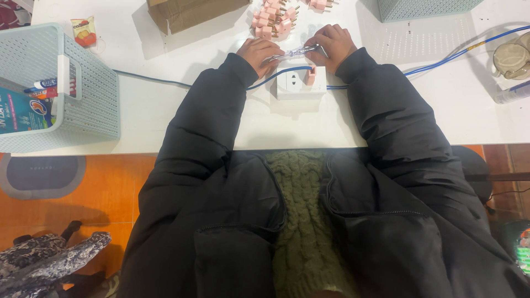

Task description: Assembling electrical plug components by tightening internal screws with a screwdriver at a workstation.

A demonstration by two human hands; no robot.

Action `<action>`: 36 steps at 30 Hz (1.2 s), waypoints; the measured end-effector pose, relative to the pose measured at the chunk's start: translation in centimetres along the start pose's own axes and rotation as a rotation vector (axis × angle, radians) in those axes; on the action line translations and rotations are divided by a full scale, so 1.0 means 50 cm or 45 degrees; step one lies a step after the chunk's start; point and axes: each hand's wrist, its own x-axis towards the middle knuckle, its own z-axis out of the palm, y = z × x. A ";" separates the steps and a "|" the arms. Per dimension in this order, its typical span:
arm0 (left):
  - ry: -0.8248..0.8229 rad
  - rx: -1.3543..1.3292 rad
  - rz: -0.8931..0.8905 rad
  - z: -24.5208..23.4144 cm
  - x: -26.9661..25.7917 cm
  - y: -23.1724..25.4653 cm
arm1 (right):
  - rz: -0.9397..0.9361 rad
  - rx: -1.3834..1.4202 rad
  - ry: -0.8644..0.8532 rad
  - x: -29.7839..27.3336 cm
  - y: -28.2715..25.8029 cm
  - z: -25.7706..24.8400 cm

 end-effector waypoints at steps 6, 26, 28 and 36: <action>-0.014 0.043 -0.049 0.011 -0.004 -0.009 | -0.029 -0.004 -0.008 0.001 0.010 0.002; -0.001 0.020 -0.048 0.016 -0.001 -0.015 | 0.070 0.024 -0.030 0.002 0.003 0.008; 0.012 0.013 -0.045 0.019 0.002 -0.021 | 0.076 0.004 -0.044 0.003 0.005 0.003; -0.078 0.041 -0.110 0.015 -0.001 -0.021 | 0.132 0.068 -0.057 0.003 -0.013 -0.011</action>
